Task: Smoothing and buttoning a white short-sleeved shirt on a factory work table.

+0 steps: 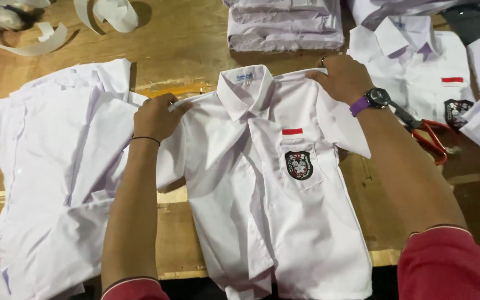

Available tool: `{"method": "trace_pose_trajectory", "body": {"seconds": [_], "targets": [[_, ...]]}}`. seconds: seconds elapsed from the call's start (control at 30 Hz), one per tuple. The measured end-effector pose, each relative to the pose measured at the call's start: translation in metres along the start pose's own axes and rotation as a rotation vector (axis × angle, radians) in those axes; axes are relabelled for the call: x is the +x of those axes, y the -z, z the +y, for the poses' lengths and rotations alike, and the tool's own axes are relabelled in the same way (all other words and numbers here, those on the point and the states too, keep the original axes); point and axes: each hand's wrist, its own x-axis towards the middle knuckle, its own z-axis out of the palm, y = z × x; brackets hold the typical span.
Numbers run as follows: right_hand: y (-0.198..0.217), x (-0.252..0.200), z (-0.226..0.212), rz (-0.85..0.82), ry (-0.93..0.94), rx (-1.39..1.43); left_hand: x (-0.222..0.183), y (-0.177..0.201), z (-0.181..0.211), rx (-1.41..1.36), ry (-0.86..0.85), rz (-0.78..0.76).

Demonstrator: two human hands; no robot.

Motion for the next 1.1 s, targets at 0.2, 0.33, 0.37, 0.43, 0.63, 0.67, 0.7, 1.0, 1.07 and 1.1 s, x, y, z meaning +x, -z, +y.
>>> {"method": "trace_pose_trajectory", "body": {"seconds": [0.2,0.33,0.37,0.43,0.63,0.67,0.7,1.0,1.07,1.1], "targets": [[-0.053,0.051,0.012,0.032,0.033,-0.078,0.055,-0.04,-0.026,0.01,0.035,0.021],[-0.063,0.059,0.006,-0.056,0.028,0.063,0.069,-0.051,-0.032,-0.025,-0.03,0.022],[-0.061,0.058,0.004,-0.046,0.09,0.162,0.072,-0.054,-0.032,-0.065,-0.123,0.055],[-0.062,0.06,0.001,-0.039,0.151,0.261,0.077,-0.055,-0.027,-0.106,-0.214,0.085],[-0.056,0.063,-0.002,-0.087,0.17,0.307,0.078,-0.045,0.007,-0.22,-0.189,-0.093],[-0.055,0.058,0.0,0.056,0.276,0.255,0.081,-0.053,0.003,-0.197,-0.246,-0.025],[-0.054,0.054,0.002,0.199,0.384,0.202,0.085,-0.06,-0.001,-0.173,-0.303,0.046],[-0.045,0.018,-0.002,-0.072,0.127,0.033,0.072,-0.074,0.141,-0.1,-0.396,0.288],[-0.055,0.018,0.0,-0.045,0.145,0.019,0.074,-0.075,0.16,-0.047,-0.316,0.137],[-0.058,0.019,0.002,-0.014,0.162,0.006,0.076,-0.076,0.171,0.006,-0.241,-0.013]]}}
